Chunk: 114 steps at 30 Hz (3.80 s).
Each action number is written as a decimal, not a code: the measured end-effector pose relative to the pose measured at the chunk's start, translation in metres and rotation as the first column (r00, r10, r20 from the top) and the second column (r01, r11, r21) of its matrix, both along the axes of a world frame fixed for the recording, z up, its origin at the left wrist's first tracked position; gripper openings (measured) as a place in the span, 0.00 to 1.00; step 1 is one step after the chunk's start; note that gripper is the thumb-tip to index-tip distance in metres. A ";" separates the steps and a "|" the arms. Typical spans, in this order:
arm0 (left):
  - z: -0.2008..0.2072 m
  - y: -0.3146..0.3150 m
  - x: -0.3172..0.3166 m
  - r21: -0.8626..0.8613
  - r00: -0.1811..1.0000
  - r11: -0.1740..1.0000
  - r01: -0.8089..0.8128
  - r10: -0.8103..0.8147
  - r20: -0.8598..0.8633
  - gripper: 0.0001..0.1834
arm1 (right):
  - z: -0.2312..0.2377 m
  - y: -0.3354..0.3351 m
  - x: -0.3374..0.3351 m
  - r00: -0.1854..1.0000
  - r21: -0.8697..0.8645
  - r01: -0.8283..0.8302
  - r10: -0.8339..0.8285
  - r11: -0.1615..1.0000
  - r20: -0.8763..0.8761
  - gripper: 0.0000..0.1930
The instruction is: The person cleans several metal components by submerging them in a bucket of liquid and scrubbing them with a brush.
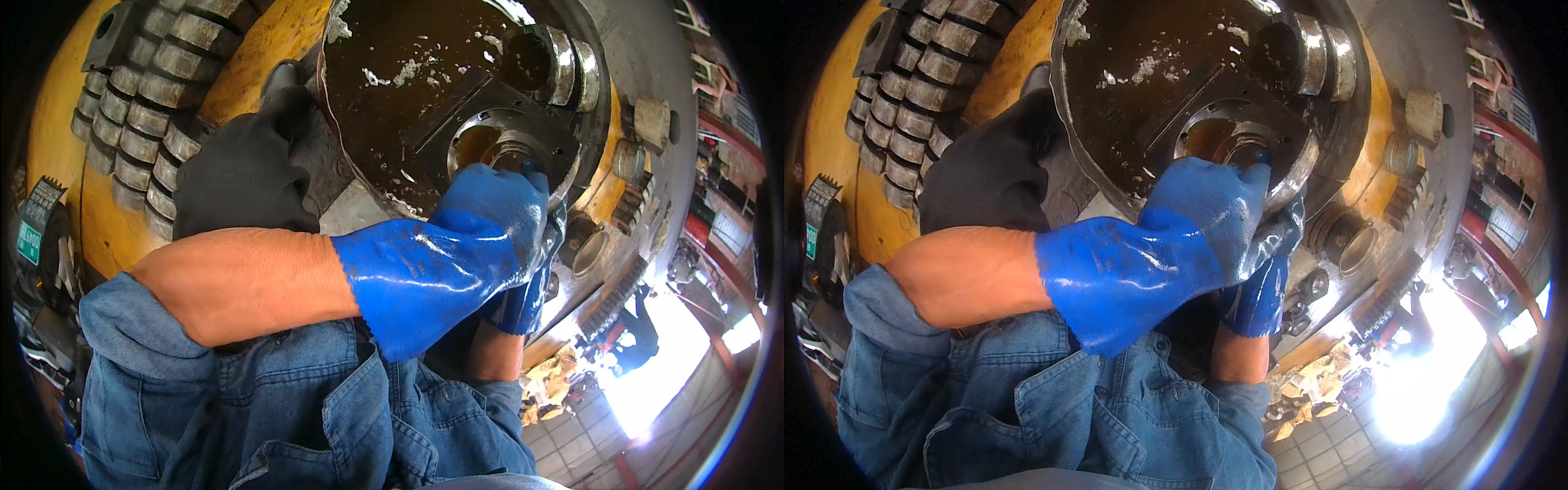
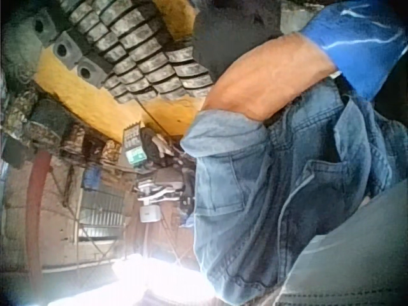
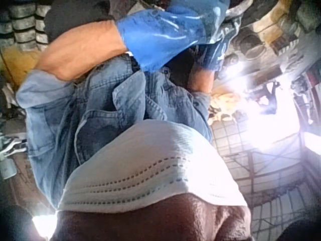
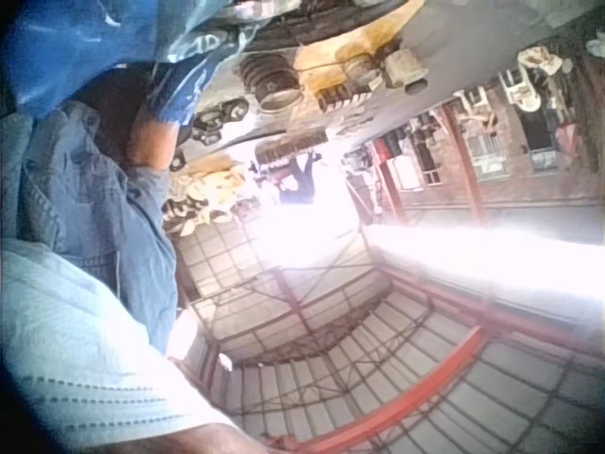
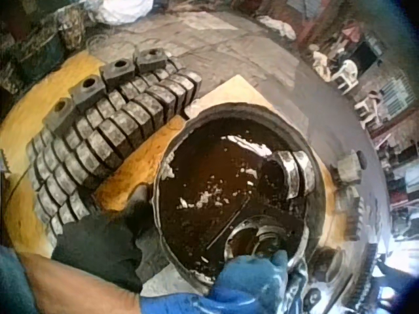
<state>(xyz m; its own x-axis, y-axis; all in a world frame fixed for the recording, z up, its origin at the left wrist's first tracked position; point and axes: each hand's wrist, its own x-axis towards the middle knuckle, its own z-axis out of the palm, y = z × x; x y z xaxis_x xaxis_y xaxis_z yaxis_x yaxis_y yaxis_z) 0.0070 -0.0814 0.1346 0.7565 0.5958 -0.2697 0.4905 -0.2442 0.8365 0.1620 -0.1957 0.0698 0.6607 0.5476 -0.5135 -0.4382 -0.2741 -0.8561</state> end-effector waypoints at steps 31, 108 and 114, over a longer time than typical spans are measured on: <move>-0.021 -0.007 -0.018 -0.380 0.984 0.915 -0.133 0.166 0.056 0.23 | -0.014 0.013 0.022 0.928 -0.109 -0.190 0.215 0.976 0.305 0.27; -0.069 0.026 0.015 -0.837 0.747 0.486 -0.252 0.647 0.151 0.36 | 0.088 -0.011 -0.041 0.391 -0.369 -0.473 0.566 0.800 0.726 0.24; -0.069 0.023 0.011 -0.839 0.749 0.480 -0.256 0.647 0.141 0.35 | 0.087 -0.011 -0.041 0.381 -0.372 -0.479 0.570 0.795 0.728 0.23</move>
